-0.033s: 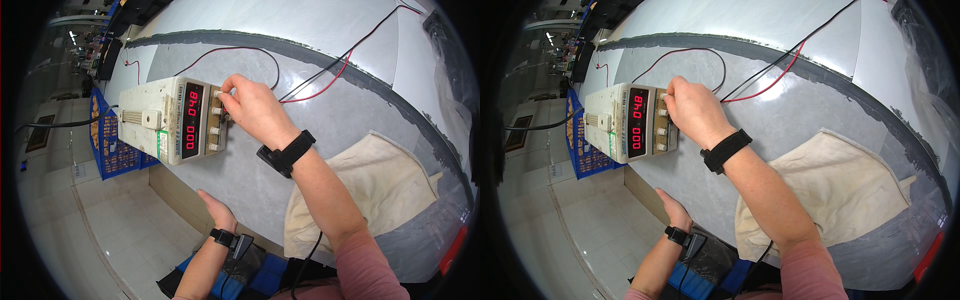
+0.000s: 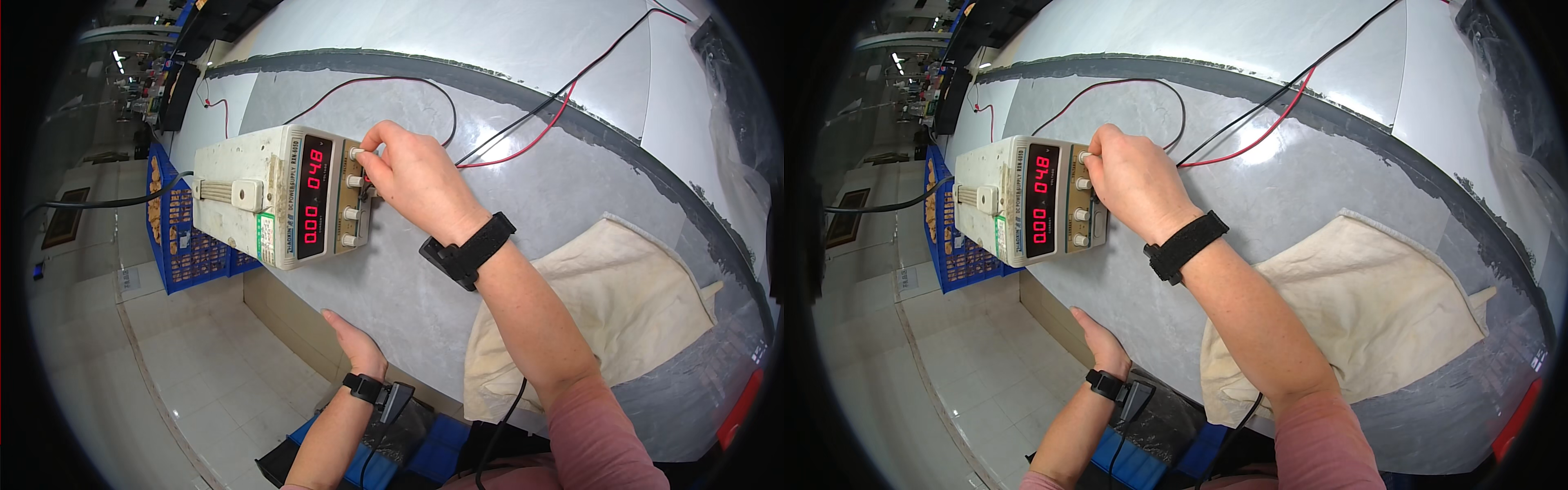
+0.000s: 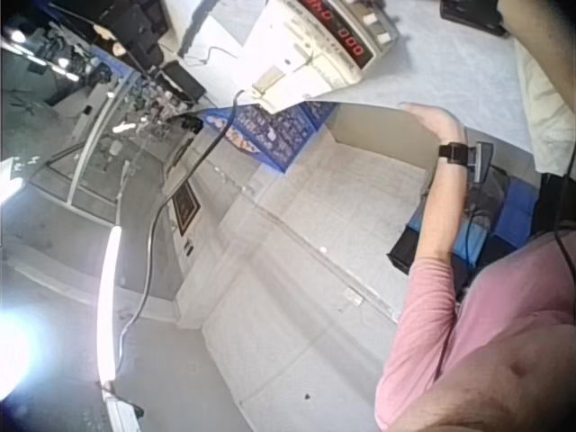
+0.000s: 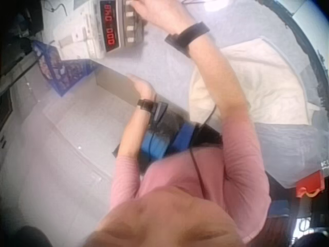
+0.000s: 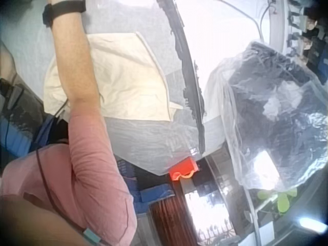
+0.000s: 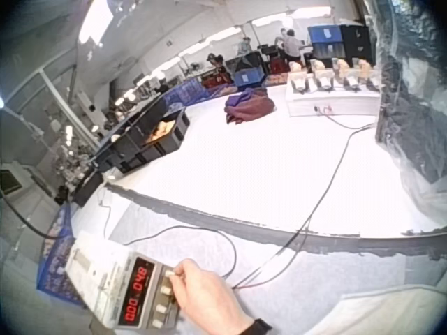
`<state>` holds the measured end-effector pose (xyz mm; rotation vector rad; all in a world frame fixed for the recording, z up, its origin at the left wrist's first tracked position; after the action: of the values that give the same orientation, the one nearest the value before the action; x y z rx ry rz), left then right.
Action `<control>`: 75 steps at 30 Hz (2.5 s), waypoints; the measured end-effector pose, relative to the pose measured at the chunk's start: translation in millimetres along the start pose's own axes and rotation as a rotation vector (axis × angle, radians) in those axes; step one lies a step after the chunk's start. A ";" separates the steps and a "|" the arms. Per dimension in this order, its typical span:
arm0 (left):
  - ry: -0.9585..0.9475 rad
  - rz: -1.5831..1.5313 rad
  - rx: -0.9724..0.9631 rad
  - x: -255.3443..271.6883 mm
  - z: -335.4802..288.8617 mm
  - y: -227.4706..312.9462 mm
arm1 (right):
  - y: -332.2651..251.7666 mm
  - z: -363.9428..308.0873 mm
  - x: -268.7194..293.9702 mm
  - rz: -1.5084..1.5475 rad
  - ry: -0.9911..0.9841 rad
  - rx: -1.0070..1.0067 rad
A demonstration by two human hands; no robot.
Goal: Adjusting voltage and current settings on a laboratory power supply unit.
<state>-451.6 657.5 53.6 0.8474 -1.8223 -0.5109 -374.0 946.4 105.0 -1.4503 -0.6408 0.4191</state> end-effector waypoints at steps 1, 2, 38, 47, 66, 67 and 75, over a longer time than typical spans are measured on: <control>-0.003 0.006 0.002 0.1 -0.3 0.4 | -0.2 -0.1 -0.1 0.000 -0.002 0.000; -0.006 0.013 0.004 0.1 -0.5 0.8 | -0.6 -0.1 0.0 0.000 -0.003 0.000; -0.022 -0.027 0.033 2.2 7.5 -9.4 | 0.4 0.6 1.7 -0.007 -0.021 0.008; -0.029 -0.030 0.038 0.3 2.1 -4.9 | 0.3 0.1 -0.3 0.023 -0.012 -0.008; -0.017 0.000 0.026 1.2 5.3 -6.8 | 2.8 0.3 -3.4 -0.020 0.029 0.017; -0.019 -0.003 0.029 1.8 6.5 -8.0 | 2.5 0.3 -3.3 -0.020 0.029 0.017; -0.015 -0.004 0.028 1.3 4.7 -6.1 | -1.3 -0.1 -1.1 -0.016 0.002 -0.025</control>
<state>-454.3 652.3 48.4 0.8686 -1.8453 -0.4971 -374.9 945.5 106.1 -1.4680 -0.6580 0.3982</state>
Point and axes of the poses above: each hand's wrist, its own z-axis towards the middle knuckle, its own x-axis out of the back of the hand, y = z × x, the point moved 4 cm from there along z, towards the middle knuckle, and after that the axes turned 5 degrees about -y, right-handed, at the moved point
